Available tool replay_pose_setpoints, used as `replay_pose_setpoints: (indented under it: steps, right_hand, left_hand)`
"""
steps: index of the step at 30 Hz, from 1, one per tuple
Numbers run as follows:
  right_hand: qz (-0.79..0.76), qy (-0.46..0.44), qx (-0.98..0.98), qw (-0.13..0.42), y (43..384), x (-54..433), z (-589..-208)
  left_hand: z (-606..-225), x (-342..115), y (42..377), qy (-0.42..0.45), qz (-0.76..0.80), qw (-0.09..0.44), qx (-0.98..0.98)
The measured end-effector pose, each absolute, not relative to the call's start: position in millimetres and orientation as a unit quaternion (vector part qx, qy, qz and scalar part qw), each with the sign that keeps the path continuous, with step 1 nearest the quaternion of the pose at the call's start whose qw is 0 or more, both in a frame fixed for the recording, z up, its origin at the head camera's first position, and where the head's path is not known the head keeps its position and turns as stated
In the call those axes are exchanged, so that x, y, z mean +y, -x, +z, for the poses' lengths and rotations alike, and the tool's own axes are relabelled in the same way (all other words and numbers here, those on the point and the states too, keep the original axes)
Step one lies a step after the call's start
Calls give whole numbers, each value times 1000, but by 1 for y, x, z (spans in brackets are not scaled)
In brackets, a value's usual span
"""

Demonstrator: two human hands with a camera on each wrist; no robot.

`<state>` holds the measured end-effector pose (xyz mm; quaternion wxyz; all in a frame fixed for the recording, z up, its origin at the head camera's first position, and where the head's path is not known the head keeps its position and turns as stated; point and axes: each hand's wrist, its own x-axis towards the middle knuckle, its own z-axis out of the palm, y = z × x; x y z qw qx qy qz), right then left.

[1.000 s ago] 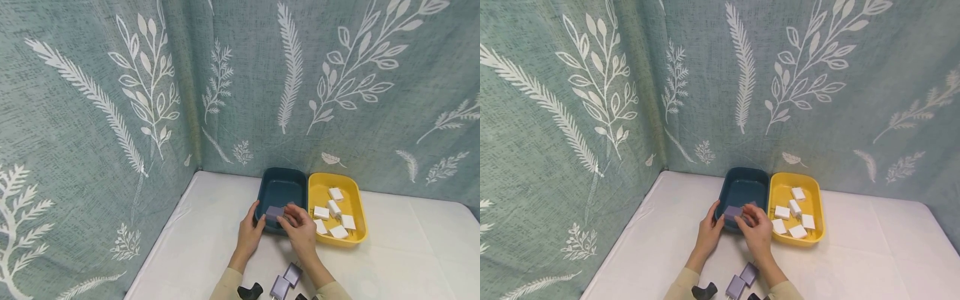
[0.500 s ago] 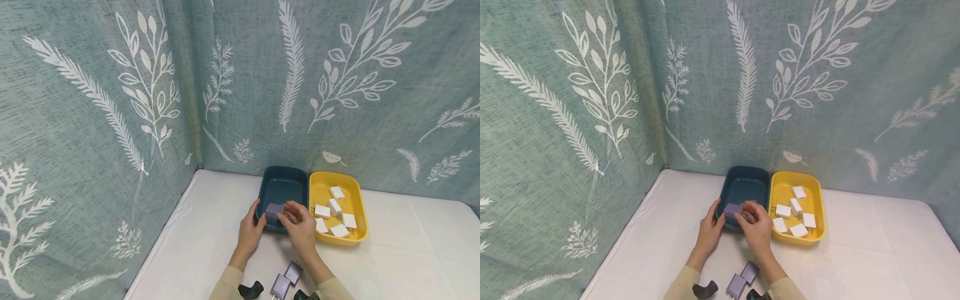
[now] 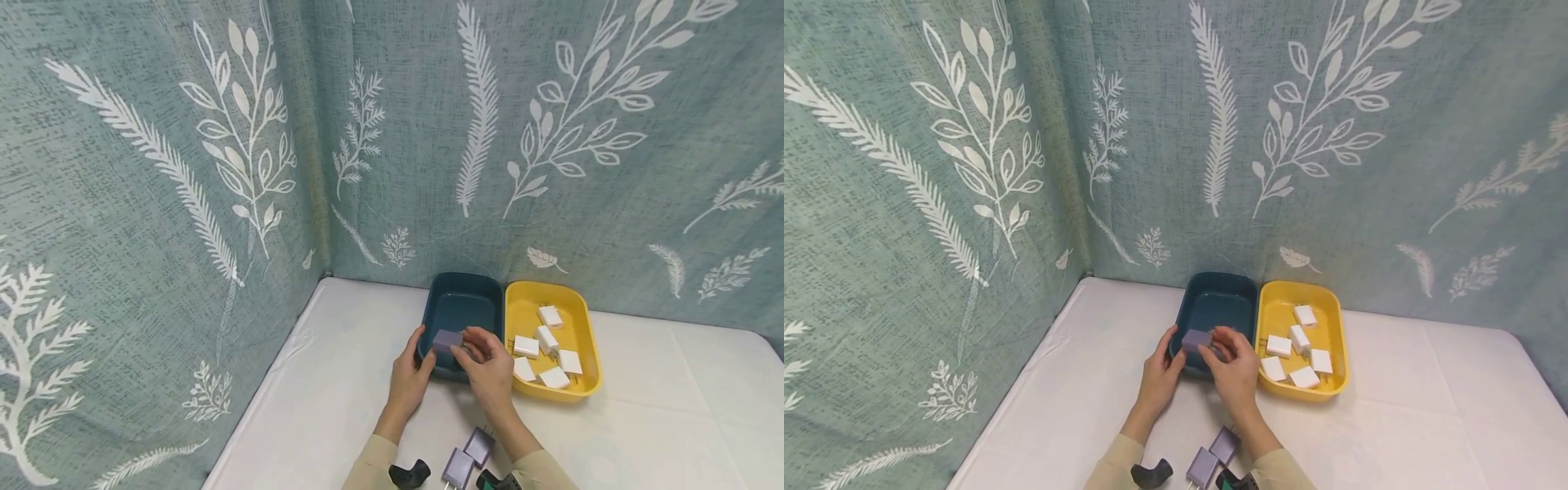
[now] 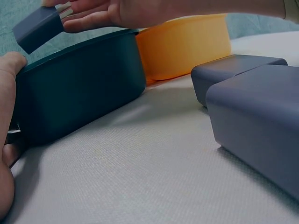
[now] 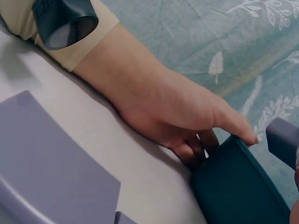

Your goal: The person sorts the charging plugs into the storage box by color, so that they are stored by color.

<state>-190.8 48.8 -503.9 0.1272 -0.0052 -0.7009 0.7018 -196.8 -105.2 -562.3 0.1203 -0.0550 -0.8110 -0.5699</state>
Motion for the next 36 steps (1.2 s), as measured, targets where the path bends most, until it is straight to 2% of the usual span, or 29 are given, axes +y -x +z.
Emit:
replay_pose_setpoints:
  steps: [22, 36]
  right_hand:
    - [693, 35, -714, 95, 196, 49, -504]
    - [693, 26, -712, 109, 198, 47, -505]
  left_hand:
    - [-562, -104, 195, 47, -574, 117, -809]
    - [-561, -104, 197, 49, -574, 122, -808]
